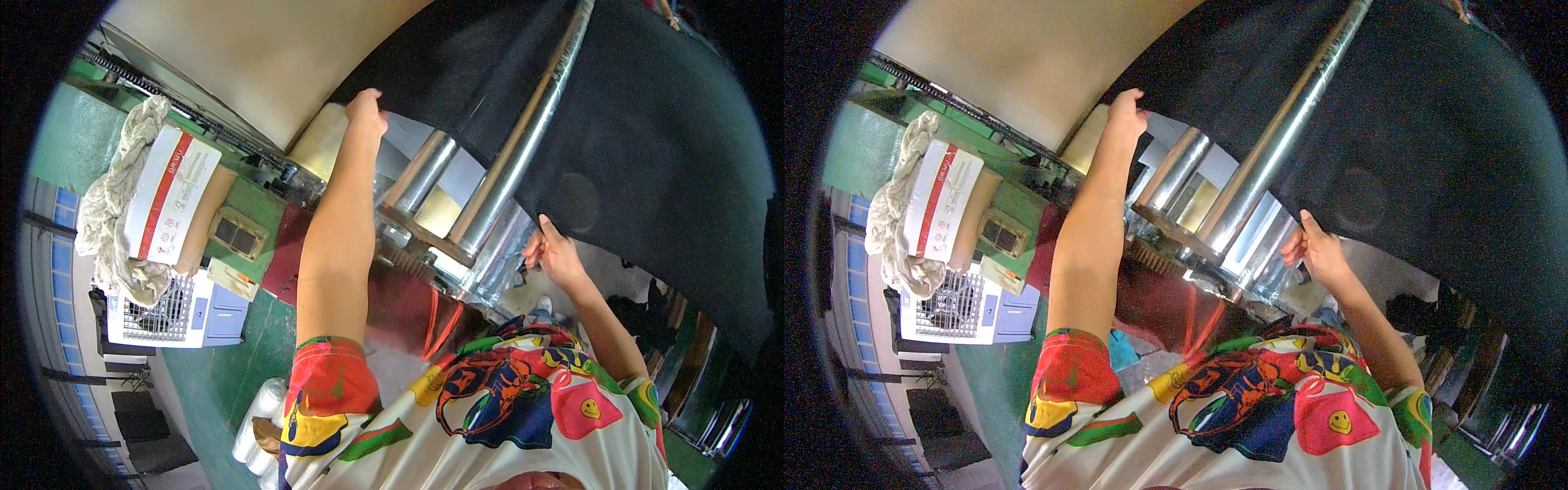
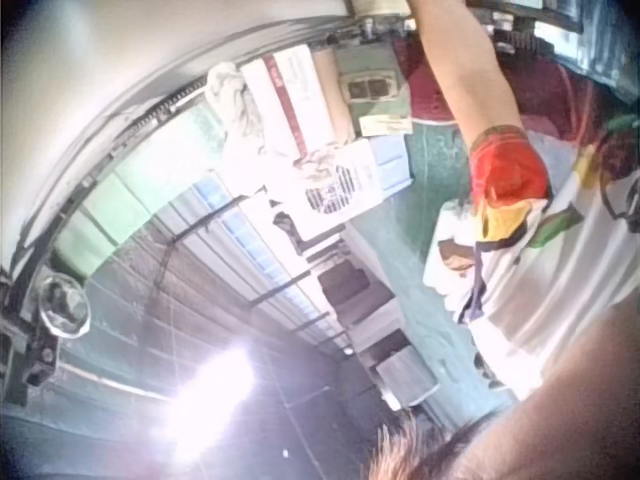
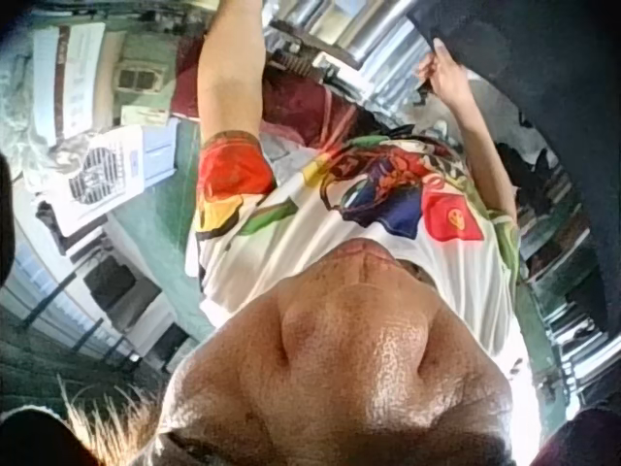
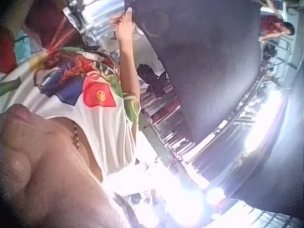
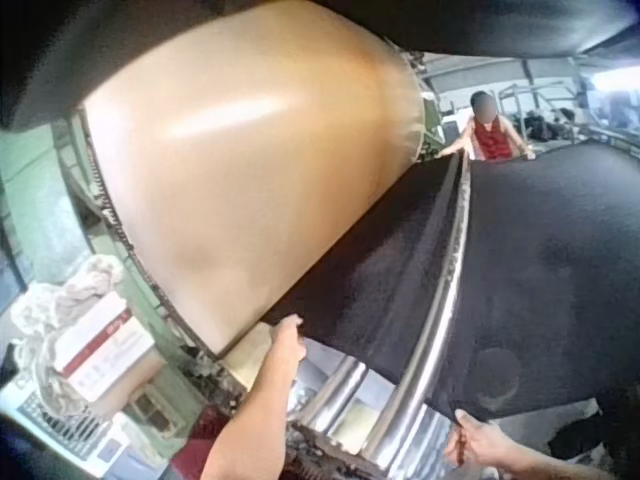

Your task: The person feeds a black fabric sheet into a roller machine, guiding it with both hands to ensure smooth passage. The person then reaches down and picks up a white bucket containing a white substance.

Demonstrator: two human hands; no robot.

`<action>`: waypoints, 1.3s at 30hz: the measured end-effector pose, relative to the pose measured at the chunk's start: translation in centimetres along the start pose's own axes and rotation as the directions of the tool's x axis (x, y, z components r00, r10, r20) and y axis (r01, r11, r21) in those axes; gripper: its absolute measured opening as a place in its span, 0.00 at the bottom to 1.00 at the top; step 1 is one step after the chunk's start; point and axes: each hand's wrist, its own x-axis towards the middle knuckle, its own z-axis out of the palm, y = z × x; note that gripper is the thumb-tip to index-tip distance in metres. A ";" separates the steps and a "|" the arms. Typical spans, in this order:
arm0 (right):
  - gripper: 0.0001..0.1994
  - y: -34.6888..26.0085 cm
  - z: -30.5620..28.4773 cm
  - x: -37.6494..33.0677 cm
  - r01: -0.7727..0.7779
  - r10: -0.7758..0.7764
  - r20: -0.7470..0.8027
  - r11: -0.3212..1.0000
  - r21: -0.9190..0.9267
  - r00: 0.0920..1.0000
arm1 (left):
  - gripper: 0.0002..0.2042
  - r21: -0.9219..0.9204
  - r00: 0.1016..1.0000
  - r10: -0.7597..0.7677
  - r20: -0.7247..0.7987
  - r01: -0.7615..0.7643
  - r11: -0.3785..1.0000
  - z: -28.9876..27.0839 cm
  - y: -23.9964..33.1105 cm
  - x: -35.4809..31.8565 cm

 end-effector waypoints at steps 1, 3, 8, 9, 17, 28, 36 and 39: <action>0.27 -0.4 0.9 0.3 -0.015 0.015 0.004 1.000 0.015 1.000 | 0.11 0.022 0.969 -0.111 0.222 0.109 0.994 0.0 0.0 0.1; 0.26 -0.1 2.0 1.5 -0.024 0.024 0.003 0.998 0.053 1.000 | 0.08 0.135 0.965 0.036 0.261 -0.074 0.988 0.0 -0.5 0.0; 0.25 -0.4 3.5 4.2 -0.030 0.024 0.082 0.997 0.067 0.996 | 0.10 -0.024 0.998 0.026 -0.052 -0.027 0.999 -0.7 0.3 0.8; 0.24 -0.6 3.8 4.5 -0.018 0.012 0.081 0.997 0.073 0.997 | 0.10 -0.014 0.999 -0.012 0.035 0.013 1.000 -0.6 0.0 1.2; 0.15 -2.5 1.0 7.4 0.104 -0.140 0.243 0.982 0.156 0.960 | 0.18 0.041 0.990 0.036 0.138 -0.042 0.998 -0.2 0.2 0.2; 0.18 -2.9 -23.2 -5.8 0.578 -0.019 -0.770 0.672 0.463 0.638 | 0.20 0.192 0.821 -0.022 0.570 -0.107 0.976 -1.9 -0.3 4.1; 0.11 -3.4 -27.2 -16.1 0.529 -0.077 -0.882 0.823 0.207 0.465 | 0.22 0.389 0.819 0.057 0.571 -0.331 0.860 -7.6 2.8 14.0; 0.12 0.1 -23.6 -17.2 0.571 -0.143 -0.809 0.777 0.265 0.570 | 0.19 0.252 0.856 -0.079 0.511 -0.061 0.966 -1.2 -0.6 7.1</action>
